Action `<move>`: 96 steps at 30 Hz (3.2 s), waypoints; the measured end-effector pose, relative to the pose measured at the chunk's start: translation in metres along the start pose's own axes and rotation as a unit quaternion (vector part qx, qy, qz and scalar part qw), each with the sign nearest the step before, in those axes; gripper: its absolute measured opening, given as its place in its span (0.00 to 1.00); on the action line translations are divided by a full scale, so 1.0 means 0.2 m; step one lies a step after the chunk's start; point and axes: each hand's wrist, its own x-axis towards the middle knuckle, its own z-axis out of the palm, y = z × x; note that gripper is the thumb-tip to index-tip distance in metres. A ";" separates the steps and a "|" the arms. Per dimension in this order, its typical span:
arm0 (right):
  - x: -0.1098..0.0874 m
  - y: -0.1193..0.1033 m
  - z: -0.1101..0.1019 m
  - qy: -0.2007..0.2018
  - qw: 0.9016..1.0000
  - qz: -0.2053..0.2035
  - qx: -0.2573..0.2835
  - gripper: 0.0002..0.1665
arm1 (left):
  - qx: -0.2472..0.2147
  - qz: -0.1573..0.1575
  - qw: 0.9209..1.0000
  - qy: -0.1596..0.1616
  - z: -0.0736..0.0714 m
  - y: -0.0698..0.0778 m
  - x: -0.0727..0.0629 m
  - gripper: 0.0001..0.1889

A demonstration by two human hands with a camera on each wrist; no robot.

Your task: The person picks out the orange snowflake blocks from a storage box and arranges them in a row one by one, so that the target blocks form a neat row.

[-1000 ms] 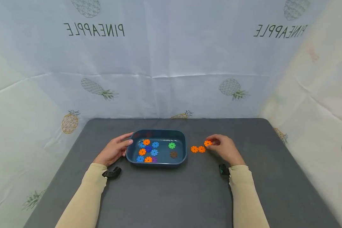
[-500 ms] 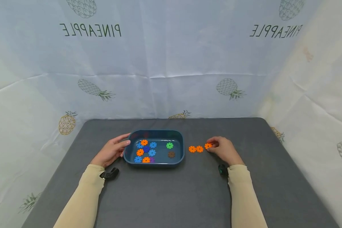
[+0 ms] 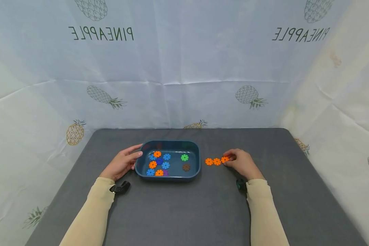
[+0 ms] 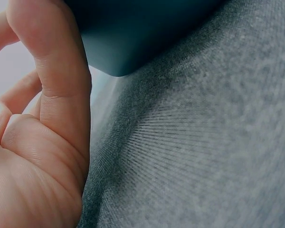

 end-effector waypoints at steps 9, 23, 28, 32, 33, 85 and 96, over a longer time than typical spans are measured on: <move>0.01 0.00 0.01 -0.004 1.000 0.000 -0.006 0.22 | 0.001 0.001 1.000 0.000 0.00 0.00 0.00 0.37; 0.00 -0.01 0.00 -0.015 1.000 -0.005 0.007 0.23 | -0.005 -0.002 1.000 0.007 -0.01 0.00 0.00 0.37; 0.00 -0.07 -0.02 0.003 1.000 -0.018 -0.005 0.24 | -0.012 -0.003 1.000 0.006 -0.01 -0.01 0.00 0.35; 0.00 -0.17 -0.02 0.013 0.999 -0.042 -0.018 0.25 | -0.015 -0.002 1.000 -0.002 0.00 -0.02 0.01 0.36; 0.00 -0.21 -0.03 0.013 0.998 -0.050 -0.020 0.25 | -0.015 0.000 1.000 -0.003 0.00 -0.01 0.01 0.36; 0.27 -1.22 0.62 -0.264 0.843 -0.335 -0.327 0.17 | -0.044 0.005 0.999 -0.017 -0.02 0.01 0.00 0.30; 0.29 -1.22 0.62 -0.272 0.850 -0.325 -0.313 0.11 | -0.051 0.002 0.999 -0.015 -0.03 0.02 -0.01 0.30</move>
